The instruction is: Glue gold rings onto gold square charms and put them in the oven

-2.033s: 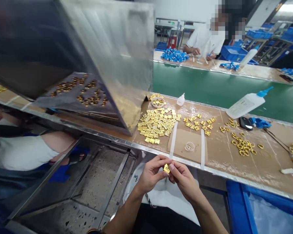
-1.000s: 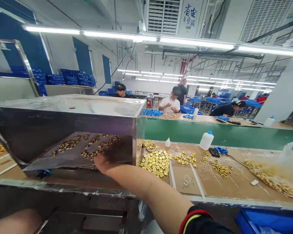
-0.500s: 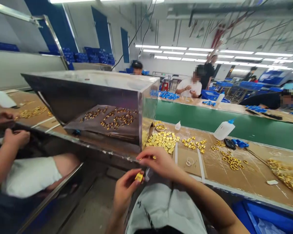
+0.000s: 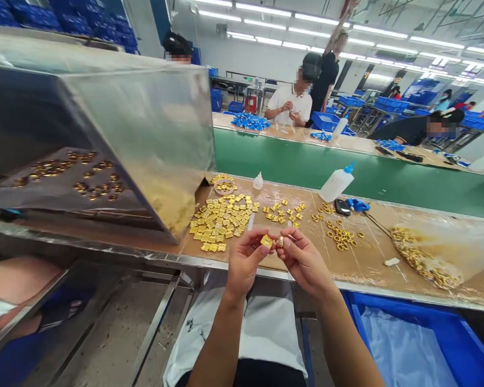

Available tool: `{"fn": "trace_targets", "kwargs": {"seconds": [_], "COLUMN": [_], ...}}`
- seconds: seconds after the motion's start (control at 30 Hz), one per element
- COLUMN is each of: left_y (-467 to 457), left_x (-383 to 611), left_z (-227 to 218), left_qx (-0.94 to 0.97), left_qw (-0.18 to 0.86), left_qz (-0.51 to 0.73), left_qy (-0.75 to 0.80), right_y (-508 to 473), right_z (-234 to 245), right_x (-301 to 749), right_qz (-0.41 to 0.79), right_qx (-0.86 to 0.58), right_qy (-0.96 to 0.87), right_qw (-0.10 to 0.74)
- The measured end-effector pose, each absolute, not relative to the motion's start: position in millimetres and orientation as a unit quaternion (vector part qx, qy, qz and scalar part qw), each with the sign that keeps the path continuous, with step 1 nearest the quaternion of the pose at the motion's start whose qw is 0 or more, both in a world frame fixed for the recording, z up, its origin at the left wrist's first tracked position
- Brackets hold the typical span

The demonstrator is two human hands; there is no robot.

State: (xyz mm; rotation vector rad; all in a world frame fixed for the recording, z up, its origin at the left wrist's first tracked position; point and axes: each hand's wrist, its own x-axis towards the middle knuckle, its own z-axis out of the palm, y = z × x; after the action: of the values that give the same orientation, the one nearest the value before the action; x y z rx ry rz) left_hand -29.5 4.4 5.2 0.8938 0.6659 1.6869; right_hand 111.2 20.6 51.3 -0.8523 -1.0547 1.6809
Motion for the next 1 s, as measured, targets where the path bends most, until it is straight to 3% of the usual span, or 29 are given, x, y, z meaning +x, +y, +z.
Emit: {"fn": "trace_targets", "kwargs": {"seconds": [0.6, 0.73, 1.0], "left_y": [17, 17, 17], "left_x": [-43, -48, -43], "left_z": [-27, -32, -26], "left_qx": [0.326, 0.321, 0.336], "left_qw": [0.575, 0.579, 0.543], "left_qz": [0.703, 0.700, 0.719], "left_qy": [0.262, 0.267, 0.275], "right_y": [42, 36, 35], "right_z": [21, 23, 43], "right_x": [103, 100, 102], "right_qz": [0.767, 0.672, 0.343], "right_qx": [-0.347, -0.370, -0.396], "right_qy": [-0.339, -0.454, -0.708], "right_qw": [0.420, 0.452, 0.473]}}
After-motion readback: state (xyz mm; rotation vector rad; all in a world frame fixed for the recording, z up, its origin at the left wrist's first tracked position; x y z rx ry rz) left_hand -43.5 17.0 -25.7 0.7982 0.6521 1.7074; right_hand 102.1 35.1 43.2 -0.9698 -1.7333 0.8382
